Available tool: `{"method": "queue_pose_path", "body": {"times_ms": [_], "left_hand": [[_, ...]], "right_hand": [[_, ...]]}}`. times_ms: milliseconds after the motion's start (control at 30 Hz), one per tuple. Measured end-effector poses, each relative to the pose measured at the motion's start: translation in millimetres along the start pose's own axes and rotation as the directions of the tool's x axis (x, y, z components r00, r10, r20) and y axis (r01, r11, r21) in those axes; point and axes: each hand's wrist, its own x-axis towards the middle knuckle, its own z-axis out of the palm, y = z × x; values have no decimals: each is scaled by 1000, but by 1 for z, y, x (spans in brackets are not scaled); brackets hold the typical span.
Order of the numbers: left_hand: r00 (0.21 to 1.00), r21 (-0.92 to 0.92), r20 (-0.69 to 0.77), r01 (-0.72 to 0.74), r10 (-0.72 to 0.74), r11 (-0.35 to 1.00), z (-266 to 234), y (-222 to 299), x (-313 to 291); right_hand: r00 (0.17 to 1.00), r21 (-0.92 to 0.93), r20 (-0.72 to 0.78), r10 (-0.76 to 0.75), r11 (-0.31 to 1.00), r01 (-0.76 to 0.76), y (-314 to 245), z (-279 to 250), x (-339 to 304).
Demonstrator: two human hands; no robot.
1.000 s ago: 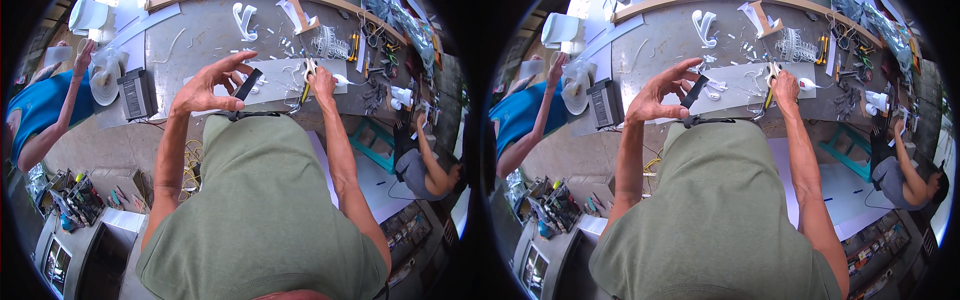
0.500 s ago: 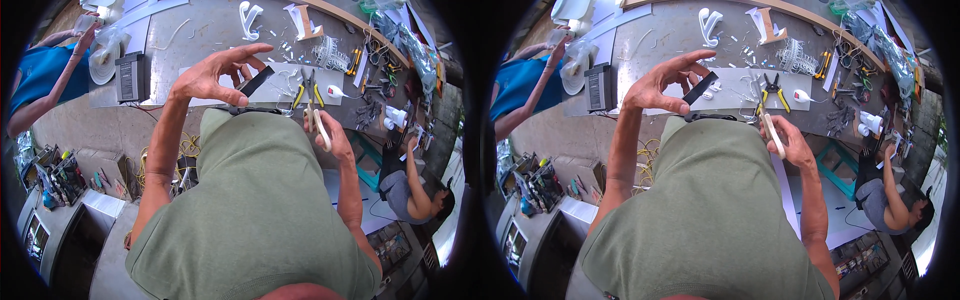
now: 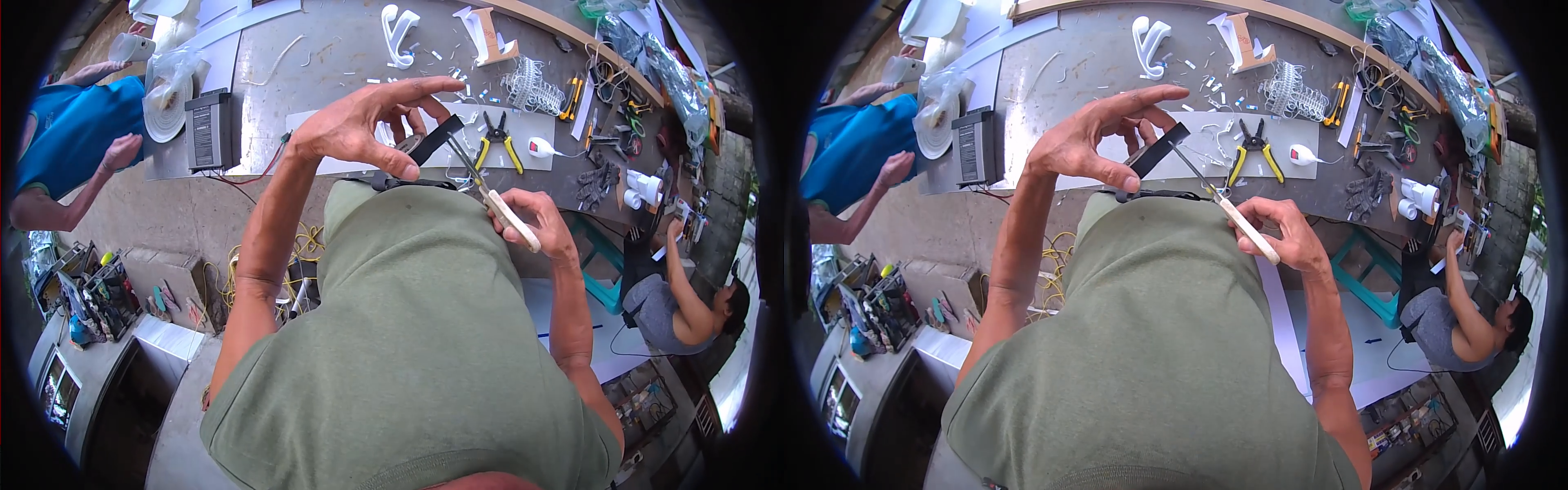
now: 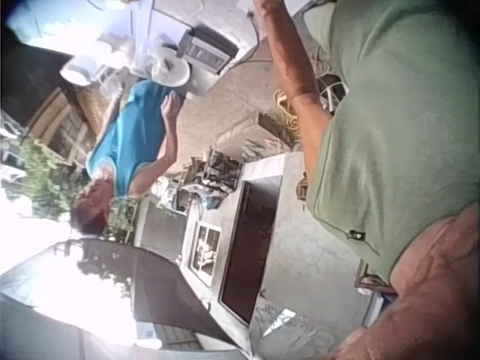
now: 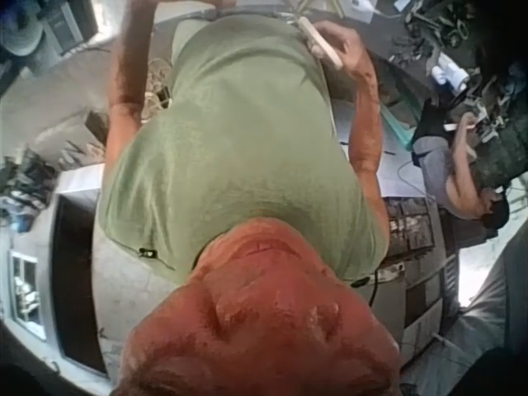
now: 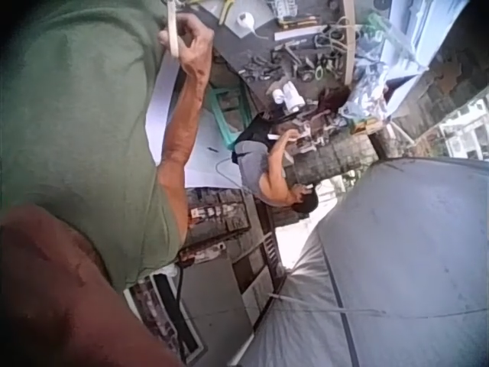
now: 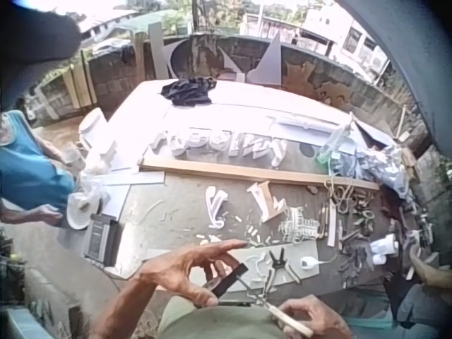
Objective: Assembling LED channel letters by applying black tape and attaching wiring components on a metal workspace.
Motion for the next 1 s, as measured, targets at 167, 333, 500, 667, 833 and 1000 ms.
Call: {"method": "queue_pose_path", "body": {"times_ms": [167,333,500,667,833,1000], "left_hand": [[1000,8,-6,-5,5,1000,5,-5,3],[1000,-1,-7,12,-12,1000,7,-3,2],[1000,-20,-14,17,-17,1000,9,-7,2],[999,-24,-25,18,-19,1000,10,-10,1],[999,-31,-27,24,-25,999,11,-9,1],[999,-22,-20,36,-36,999,11,-9,2]], "right_hand": [[1000,5,-11,-22,1000,22,2,1,8],[999,13,-42,-4,1000,5,4,4,9],[999,11,-41,9,1000,-9,3,4,9],[998,35,-52,30,999,-28,1,6,9],[998,4,-61,25,1000,-25,3,7,11],[997,-27,-75,12,1000,-14,5,7,12]]}}
